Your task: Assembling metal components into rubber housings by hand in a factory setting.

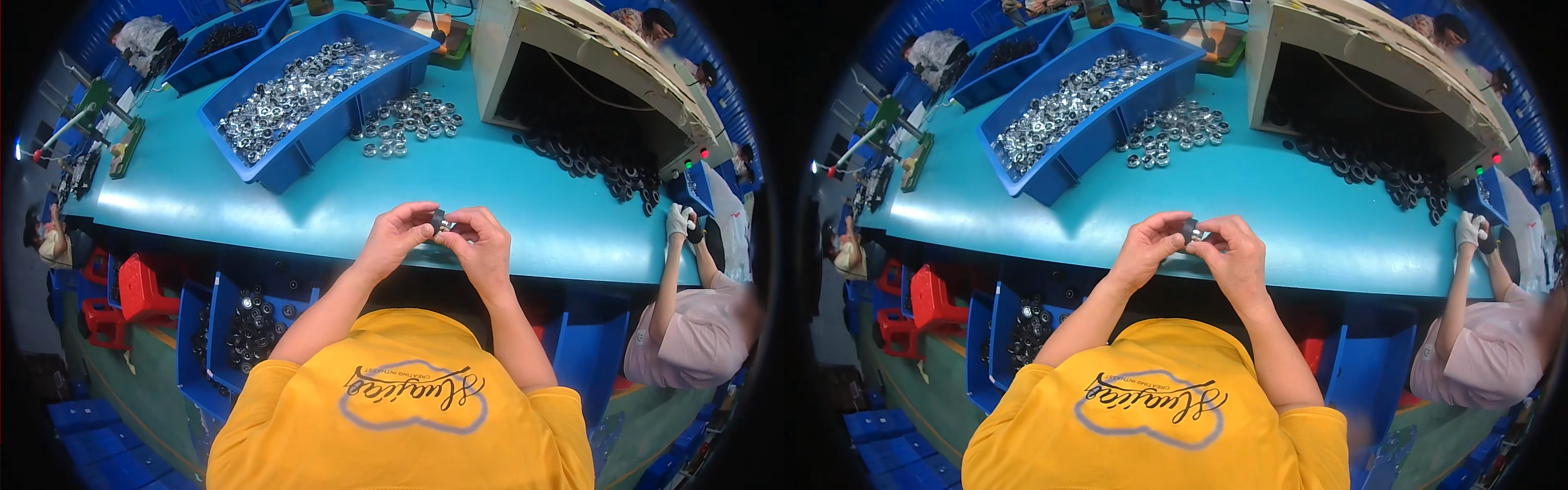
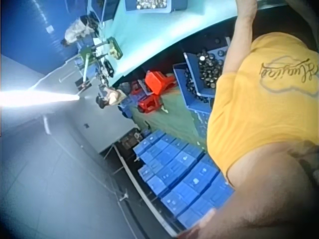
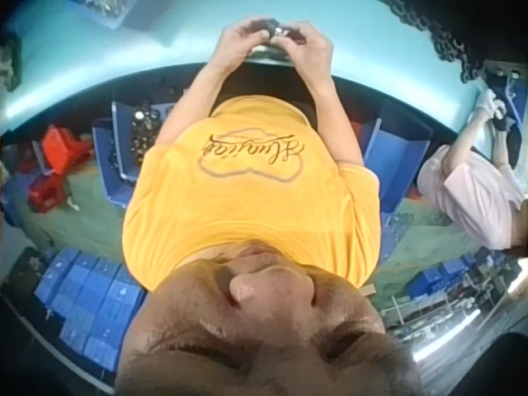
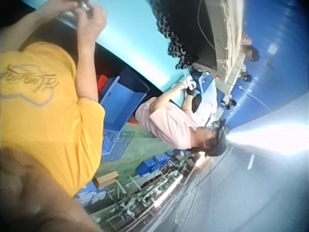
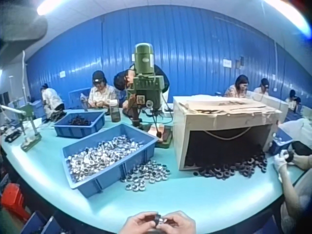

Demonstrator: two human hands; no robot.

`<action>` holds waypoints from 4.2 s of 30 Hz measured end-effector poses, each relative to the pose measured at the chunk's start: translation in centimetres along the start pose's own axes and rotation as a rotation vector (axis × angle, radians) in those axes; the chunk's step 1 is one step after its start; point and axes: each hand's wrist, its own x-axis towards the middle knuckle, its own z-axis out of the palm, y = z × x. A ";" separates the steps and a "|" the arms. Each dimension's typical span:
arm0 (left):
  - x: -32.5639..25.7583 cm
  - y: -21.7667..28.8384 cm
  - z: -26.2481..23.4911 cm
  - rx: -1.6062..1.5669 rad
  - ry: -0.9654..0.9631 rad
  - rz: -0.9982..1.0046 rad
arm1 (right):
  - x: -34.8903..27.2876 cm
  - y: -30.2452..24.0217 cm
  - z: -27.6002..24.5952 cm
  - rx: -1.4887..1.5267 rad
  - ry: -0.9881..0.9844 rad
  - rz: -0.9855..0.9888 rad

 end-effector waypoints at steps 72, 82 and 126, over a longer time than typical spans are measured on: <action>-0.2 0.9 2.8 0.269 0.251 0.158 | -1.0 1.2 2.9 0.131 0.173 -0.020; -0.4 1.3 2.7 0.276 0.045 0.022 | 0.5 1.9 1.7 0.500 0.031 0.283; 1.0 1.1 3.0 0.122 0.032 -0.050 | 0.8 2.0 -0.2 0.839 -0.023 0.430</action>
